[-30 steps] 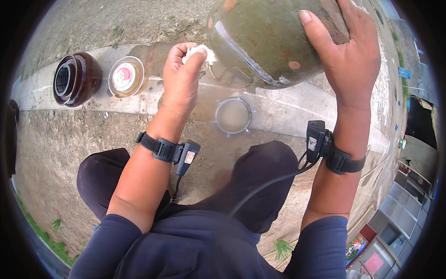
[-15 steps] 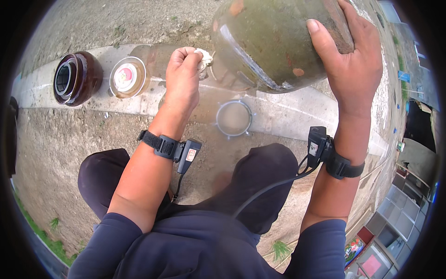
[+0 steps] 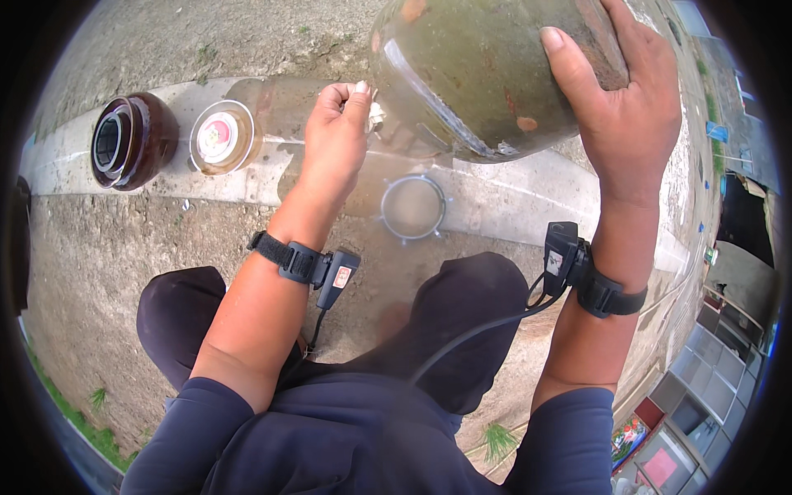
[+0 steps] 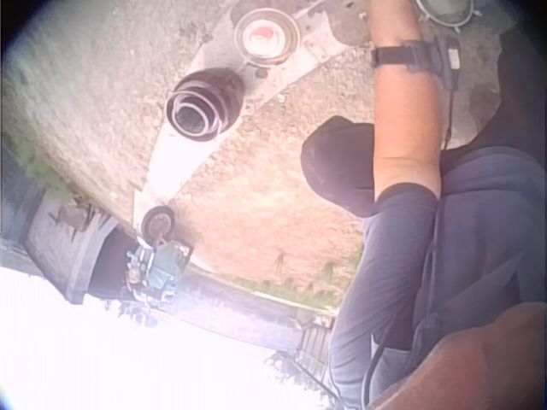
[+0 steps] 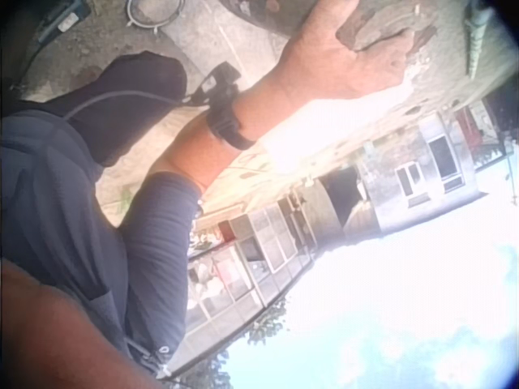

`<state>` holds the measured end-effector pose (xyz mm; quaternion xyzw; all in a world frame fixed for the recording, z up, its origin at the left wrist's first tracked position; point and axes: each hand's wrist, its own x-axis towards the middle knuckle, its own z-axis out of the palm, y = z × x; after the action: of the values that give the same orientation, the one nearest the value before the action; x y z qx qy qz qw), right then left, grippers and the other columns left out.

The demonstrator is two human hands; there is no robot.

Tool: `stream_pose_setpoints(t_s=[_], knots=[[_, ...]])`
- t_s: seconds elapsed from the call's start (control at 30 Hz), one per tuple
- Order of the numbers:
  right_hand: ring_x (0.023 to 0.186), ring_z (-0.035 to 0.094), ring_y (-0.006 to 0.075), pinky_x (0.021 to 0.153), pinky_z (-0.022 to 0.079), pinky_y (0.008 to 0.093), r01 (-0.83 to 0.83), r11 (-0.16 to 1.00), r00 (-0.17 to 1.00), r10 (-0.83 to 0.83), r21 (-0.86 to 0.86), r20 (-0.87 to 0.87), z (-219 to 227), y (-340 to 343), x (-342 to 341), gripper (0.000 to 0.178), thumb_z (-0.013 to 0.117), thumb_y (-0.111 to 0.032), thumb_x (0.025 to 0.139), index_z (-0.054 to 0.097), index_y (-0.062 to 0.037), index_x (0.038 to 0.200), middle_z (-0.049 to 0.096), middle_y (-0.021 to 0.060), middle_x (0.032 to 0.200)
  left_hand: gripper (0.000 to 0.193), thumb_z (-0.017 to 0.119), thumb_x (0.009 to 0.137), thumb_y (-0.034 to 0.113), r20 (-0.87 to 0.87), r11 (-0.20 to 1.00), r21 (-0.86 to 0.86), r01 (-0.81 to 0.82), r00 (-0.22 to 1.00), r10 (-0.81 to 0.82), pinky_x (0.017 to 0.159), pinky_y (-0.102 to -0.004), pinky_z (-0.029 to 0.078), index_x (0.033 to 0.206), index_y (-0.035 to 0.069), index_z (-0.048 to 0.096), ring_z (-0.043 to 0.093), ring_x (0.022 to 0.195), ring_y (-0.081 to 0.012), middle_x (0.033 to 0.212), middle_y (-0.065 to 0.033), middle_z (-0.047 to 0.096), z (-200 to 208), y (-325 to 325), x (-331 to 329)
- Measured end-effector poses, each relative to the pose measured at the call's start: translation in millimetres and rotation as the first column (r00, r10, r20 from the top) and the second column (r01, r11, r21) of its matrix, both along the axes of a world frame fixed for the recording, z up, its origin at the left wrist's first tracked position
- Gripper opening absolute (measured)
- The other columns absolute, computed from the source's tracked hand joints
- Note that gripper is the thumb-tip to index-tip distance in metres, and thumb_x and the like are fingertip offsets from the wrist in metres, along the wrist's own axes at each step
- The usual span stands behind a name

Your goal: The person wipes the exterior of a large ceramic vessel with a cloth, then uses scissors to cut strips of tape on a table. They apply the tape strips to the vessel's surface.

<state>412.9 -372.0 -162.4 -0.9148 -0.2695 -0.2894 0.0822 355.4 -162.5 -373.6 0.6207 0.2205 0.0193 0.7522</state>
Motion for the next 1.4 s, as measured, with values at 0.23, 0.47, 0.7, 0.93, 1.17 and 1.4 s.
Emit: stream_pose_setpoints(t_s=[0.23,0.47,0.7,0.93,1.17,1.4], knots=[[0.118,0.065,0.0269,0.105,0.047,0.0367,0.005,0.999,0.999,-0.003,0.052,-0.037,-4,-2,-1,0.051,0.077,-0.028,0.089,0.067,-0.003,0.133,0.068,0.0143,0.127,0.033,0.068,0.101,0.035,-0.032,0.992,0.059,0.112,0.993,-0.11,0.073,-0.0284,0.048,0.104,0.003,0.063,0.058,0.079,-0.0108,0.089,-0.0049,0.065,19,0,-4],[0.118,0.064,0.0254,0.104,0.048,0.0369,0.067,0.996,0.998,-0.066,0.059,-0.019,-4,-8,-1,0.055,0.08,-0.034,0.087,0.068,-0.0085,0.135,0.066,0.0123,0.127,0.028,0.072,0.095,0.031,-0.109,0.996,0.008,0.085,0.99,-0.084,0.068,-0.0276,0.051,0.103,0.005,0.065,0.061,0.075,-0.0089,0.087,-0.0038,0.068,-9,2,-10],[0.114,0.065,0.0251,0.102,0.049,0.0364,0.059,0.995,0.997,-0.055,0.08,-0.057,-2,-3,-2,0.056,0.081,-0.034,0.085,0.068,-0.0075,0.133,0.067,0.0114,0.124,0.034,0.065,0.089,0.023,-0.248,0.852,0.44,0.284,0.95,-0.189,0.086,-0.0426,0.055,0.114,0.0,0.069,0.071,0.097,-0.0367,0.103,-0.0257,0.072,-46,5,-30],[0.116,0.064,0.026,0.103,0.047,0.036,0.078,0.993,0.995,-0.071,0.094,-0.076,-3,0,-3,0.056,0.079,-0.033,0.086,0.067,-0.0049,0.134,0.067,0.014,0.126,0.031,0.06,0.084,0.012,-0.393,0.672,0.596,0.44,0.889,-0.234,0.096,-0.0455,0.052,0.111,0.002,0.072,0.067,0.109,-0.0409,0.112,-0.0265,0.07,-49,20,-33],[0.108,0.063,0.0294,0.098,0.048,0.0379,0.044,0.986,0.999,-0.04,0.163,-0.023,-2,23,-16,0.057,0.077,-0.019,0.075,0.066,0.0001,0.128,0.065,0.0145,0.113,0.029,0.059,0.084,0.012,-0.345,0.671,0.637,0.379,0.919,-0.192,0.098,-0.0457,0.051,0.108,0.004,0.073,0.064,0.113,-0.0411,0.119,-0.0255,0.067,-47,30,-33],[0.107,0.063,0.0319,0.097,0.048,0.0388,0.066,0.996,0.998,-0.065,0.061,-0.02,8,31,-20,0.056,0.079,-0.021,0.075,0.067,-0.0025,0.126,0.065,0.0158,0.112,0.024,0.062,0.087,0.014,-0.317,0.732,0.58,0.357,0.927,-0.202,0.097,-0.0458,0.05,0.105,0.001,0.071,0.063,0.111,-0.0392,0.115,-0.0237,0.066,-40,28,-45]])
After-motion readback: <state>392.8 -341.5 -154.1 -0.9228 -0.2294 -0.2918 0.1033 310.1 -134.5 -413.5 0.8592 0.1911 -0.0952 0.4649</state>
